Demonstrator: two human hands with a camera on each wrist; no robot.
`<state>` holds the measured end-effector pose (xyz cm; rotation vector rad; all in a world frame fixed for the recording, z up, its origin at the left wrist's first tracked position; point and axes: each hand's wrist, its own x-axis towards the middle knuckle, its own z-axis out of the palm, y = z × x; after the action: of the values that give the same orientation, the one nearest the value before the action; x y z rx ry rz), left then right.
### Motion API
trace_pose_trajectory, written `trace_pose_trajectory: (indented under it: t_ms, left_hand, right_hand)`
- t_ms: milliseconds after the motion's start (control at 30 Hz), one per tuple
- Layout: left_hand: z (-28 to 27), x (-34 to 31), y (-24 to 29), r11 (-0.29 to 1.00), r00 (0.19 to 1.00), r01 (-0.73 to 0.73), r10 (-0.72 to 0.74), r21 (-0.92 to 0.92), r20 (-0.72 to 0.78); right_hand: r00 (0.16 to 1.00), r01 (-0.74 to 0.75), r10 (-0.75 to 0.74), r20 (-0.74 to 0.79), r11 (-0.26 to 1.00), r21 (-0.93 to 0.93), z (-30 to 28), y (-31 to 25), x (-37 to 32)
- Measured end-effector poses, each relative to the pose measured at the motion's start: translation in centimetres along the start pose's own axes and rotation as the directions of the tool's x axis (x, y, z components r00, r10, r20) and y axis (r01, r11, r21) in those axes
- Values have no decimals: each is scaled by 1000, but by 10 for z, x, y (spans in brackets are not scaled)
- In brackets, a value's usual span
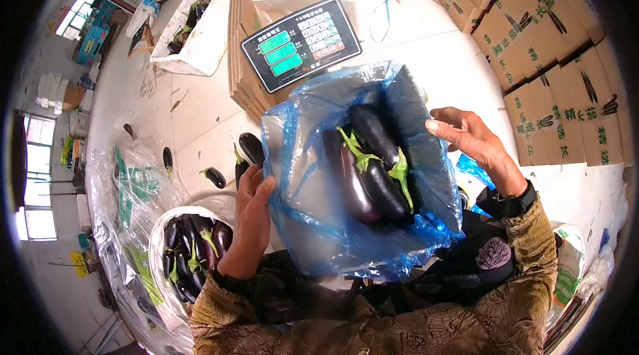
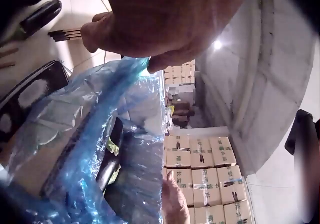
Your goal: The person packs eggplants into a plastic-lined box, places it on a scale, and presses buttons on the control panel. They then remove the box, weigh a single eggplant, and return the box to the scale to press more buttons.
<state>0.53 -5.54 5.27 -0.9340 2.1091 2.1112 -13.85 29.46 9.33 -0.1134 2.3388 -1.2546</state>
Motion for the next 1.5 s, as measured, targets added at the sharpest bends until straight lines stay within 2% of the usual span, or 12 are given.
trace_pose_trajectory:
  t_ms: [500, 667, 767, 833, 1000, 1100, 1167, 1200, 1233, 1300, 1433, 1500]
  left_hand:
    - [2, 3, 12, 999, 1000, -13, 13, -34, -21]
    - [0, 7, 0, 1000, 999, 4, -4, -7, -44]
    - [1, 3, -11, 974, 975, 173, -148, -148, 164]
    - [-1, -2, -31, 888, 847, 447, -384, -103, 367]
    - [9, -7, -37, 929, 891, 362, -320, -78, 323]
    - [15, -10, -27, 963, 925, 267, -248, -27, 289]
    - [18, -17, -10, 972, 929, 235, -228, 12, 291]
    - [19, -21, 7, 953, 910, 300, -298, 40, 289]
    - [19, -22, 16, 929, 885, 363, -367, 68, 287]
    - [15, -19, 13, 941, 887, 335, -333, 52, 319]
    - [8, -4, -29, 979, 928, 202, -200, 24, 314]
    - [8, -5, -22, 969, 918, 246, -243, 31, 312]
  right_hand:
    - [999, 43, -41, -33, 997, 63, -4, 12, 12]
    - [993, -16, 17, 115, 1000, -7, 0, 13, 12]
    - [983, -7, 20, 184, 998, -69, 6, 10, 9]
    - [961, -114, 148, 234, 981, -155, 12, 5, 5]
    - [981, -44, 82, 175, 977, -210, 11, 11, 4]
    - [977, 13, 13, 215, 993, -119, 6, 24, 0]
    - [770, 634, -627, 121, 729, -257, 3, 54, -6]
    - [936, 353, -346, 69, 910, -217, 3, 53, -9]
    - [937, 348, -342, 67, 912, -217, 2, 40, -8]
    - [982, -23, 37, 183, 997, -76, 0, 12, -2]
    - [958, 279, -278, 71, 960, -12, 11, -5, -6]
    - [975, -98, 150, 161, 952, -291, 10, 3, 12]
